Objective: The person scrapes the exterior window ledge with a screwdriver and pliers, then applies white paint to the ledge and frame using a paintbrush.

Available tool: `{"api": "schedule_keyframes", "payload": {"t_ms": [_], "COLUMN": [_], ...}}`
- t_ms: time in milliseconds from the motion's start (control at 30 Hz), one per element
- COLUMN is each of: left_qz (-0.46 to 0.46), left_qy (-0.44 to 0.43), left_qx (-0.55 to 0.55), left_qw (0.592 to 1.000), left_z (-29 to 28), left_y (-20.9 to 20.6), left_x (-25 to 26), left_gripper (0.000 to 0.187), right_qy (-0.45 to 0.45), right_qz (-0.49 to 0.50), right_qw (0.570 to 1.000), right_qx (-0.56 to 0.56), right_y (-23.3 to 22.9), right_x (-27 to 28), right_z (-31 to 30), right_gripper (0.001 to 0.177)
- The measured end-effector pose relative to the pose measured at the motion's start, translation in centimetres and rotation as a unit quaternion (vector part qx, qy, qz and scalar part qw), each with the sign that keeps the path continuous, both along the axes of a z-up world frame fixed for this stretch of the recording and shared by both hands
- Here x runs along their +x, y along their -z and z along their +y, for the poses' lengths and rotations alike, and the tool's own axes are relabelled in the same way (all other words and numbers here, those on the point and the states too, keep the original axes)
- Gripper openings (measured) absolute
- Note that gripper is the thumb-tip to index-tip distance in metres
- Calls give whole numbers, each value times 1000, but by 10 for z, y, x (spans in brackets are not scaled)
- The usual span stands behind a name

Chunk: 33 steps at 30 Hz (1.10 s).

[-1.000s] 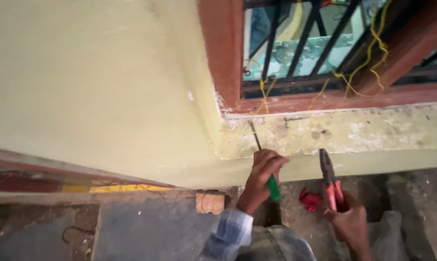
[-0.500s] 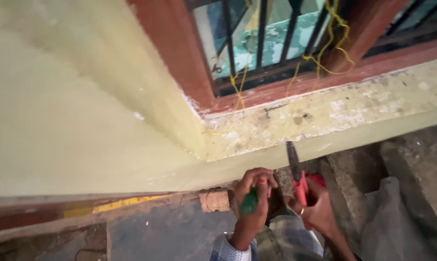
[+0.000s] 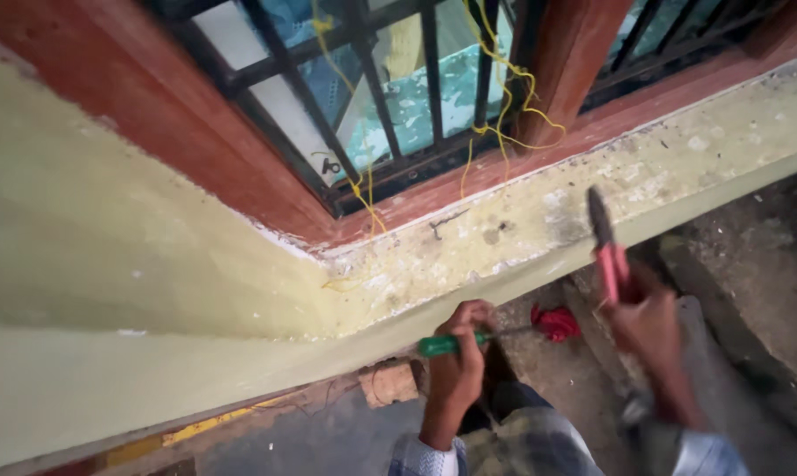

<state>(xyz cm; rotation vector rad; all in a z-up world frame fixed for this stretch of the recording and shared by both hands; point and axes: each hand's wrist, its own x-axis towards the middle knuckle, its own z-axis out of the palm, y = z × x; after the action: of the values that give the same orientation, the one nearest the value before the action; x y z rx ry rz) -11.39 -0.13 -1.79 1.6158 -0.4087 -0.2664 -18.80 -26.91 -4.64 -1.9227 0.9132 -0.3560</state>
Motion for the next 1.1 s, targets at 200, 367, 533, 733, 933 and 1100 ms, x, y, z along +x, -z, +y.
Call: {"api": "schedule_keyframes", "payload": {"t_ms": [200, 367, 533, 733, 933, 1100], "left_qz": [188, 182, 225, 217, 36, -148], "left_qy": [-7, -27, -80, -44, 61, 158], "left_qx": [-39, -89, -153, -261, -192, -42], "left_qw": [981, 979, 959, 940, 979, 975], "left_z": [-10, -21, -25, -39, -103, -174], "left_y": [21, 23, 32, 9, -35, -49], "left_x": [1, 7, 6, 7, 29, 30], "left_gripper": [65, 55, 55, 48, 34, 31], "right_qy": [64, 48, -29, -24, -49, 13], "right_qz": [16, 32, -8, -80, -126, -176], "right_qw": [997, 987, 972, 972, 983, 957], "right_qx": [-50, -151, -234, -219, -127, 229], "right_y": [-33, -27, 10, 16, -4, -4], "right_x": [38, 72, 78, 86, 53, 5], "right_z": [-78, -96, -79, -45, -58, -52], "right_gripper": [50, 77, 125, 109, 82, 61]}}
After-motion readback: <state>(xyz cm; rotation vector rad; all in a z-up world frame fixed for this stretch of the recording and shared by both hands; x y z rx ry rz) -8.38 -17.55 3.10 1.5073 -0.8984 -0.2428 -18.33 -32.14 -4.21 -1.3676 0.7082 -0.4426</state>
